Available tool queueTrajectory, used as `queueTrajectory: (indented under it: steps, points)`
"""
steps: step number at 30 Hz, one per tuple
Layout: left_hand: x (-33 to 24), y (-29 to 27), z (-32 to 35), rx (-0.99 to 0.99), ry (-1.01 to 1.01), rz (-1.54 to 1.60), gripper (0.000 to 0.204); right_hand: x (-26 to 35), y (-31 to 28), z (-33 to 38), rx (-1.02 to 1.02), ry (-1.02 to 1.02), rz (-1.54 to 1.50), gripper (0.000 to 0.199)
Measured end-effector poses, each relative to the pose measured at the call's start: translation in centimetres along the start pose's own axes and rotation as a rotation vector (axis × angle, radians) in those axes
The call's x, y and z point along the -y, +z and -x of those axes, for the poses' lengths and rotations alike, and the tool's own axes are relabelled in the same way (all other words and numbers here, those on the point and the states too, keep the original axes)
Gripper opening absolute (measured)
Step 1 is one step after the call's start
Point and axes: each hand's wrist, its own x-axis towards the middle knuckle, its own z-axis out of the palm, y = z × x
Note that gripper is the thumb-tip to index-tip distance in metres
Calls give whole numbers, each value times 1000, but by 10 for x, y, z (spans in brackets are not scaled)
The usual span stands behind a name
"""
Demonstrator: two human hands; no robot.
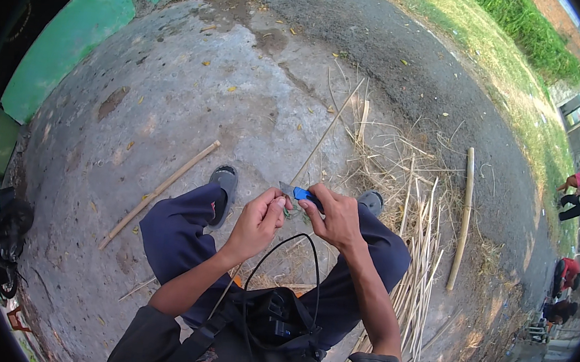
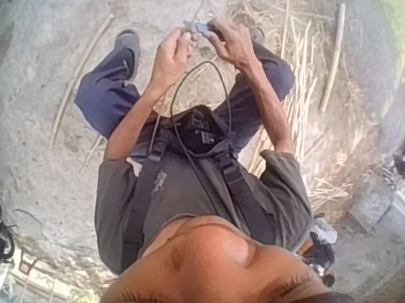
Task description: The person shaves and trims a thin bamboo strip using a utility knife, bending and smoothing the strip by hand.
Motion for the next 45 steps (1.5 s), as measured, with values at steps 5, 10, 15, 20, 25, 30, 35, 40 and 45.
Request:
queueTrajectory:
  steps: [5, 10, 15, 20, 25, 30, 35, 40, 45]
  points:
    - [3, 5, 2, -62, 54, -86, 20, 3, -1, -2, -24, 40, 6, 25]
    - [-7, 5, 2, -55, 41, -109, 20, 4, -1, -2, -73, 30, 31, 25]
    - [-9, 5, 3, -51, 38, -101, 20, 4, -1, -2, -100, 31, 43, 25]
    - [-13, 7, 4, -63, 37, -132, 21, 1, 1, -2, -113, 42, 41, 25]
    - [-10, 7, 2, -68, 51, -156, 21, 1, 2, -1, -127, 34, 42, 24]
    - [-12, 10, 8, -36, 51, -179, 21, -7, -9, -5, -225, 118, 87, 24]
    - [-8, 6, 25, 38, 66, -197, 19, -23, -25, -9, -280, 158, 94, 23]
    - [-16, 5, 40, 106, 63, -219, 18, -33, -42, -12, -383, 234, 36, 28]
    - [-28, -6, 57, 144, 36, -275, 18, -53, -52, -10, -460, 263, 11, 36]
